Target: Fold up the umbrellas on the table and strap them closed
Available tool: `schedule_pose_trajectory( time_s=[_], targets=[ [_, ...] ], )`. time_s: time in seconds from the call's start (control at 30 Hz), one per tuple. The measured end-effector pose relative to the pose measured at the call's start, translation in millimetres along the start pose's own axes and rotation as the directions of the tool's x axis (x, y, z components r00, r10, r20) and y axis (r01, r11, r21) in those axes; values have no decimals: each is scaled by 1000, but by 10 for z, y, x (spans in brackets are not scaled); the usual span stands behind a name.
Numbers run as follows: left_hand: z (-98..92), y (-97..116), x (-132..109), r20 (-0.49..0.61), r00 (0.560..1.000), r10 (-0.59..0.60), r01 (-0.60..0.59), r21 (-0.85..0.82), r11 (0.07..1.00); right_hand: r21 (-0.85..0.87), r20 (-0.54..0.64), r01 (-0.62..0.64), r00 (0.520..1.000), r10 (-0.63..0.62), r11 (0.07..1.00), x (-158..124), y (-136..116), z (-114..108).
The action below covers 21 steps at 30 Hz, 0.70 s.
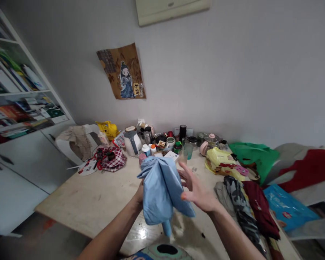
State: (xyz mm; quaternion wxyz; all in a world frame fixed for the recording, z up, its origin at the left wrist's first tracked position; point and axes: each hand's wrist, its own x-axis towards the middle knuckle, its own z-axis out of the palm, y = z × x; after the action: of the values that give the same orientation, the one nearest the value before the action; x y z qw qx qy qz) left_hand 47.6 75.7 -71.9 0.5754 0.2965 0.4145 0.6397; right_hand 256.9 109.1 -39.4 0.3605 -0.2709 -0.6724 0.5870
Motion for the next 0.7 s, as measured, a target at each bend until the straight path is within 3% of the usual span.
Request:
schedule_pose_trajectory(
  time_s=[0.03,0.1,0.23,0.33,0.43,0.5,0.6,0.7],
  targets=[
    [58,-29,-15,8,1000,-7,7,-12,1000,-65,-14,16,1000,-17,998,36,-59,39],
    [137,-88,-52,46,999,-22,22,4,1000,-203,-150,-14,988,-17,979,107,-127,114],
    [175,-160,-132,135,990,-29,19,75,997,-235,-436,-151,899,35,960,189,-60,151],
    [169,-167,-158,202,979,-7,-18,121,992,-251,-522,-128,852,-23,959,170,50,147],
    [169,-155,-134,217,976,31,-75,200,977,-329,-565,-37,808,-165,944,98,54,166],
    [169,-143,-101,212,976,54,-115,284,952,-440,-499,79,807,-316,895,35,-34,171],
    [170,-121,-66,226,971,80,-172,423,890,-688,-214,225,845,-490,689,-42,-232,161],
    [188,-113,-89,244,966,82,-207,549,810,-865,6,212,911,-412,456,-44,-335,167]
  ],
)
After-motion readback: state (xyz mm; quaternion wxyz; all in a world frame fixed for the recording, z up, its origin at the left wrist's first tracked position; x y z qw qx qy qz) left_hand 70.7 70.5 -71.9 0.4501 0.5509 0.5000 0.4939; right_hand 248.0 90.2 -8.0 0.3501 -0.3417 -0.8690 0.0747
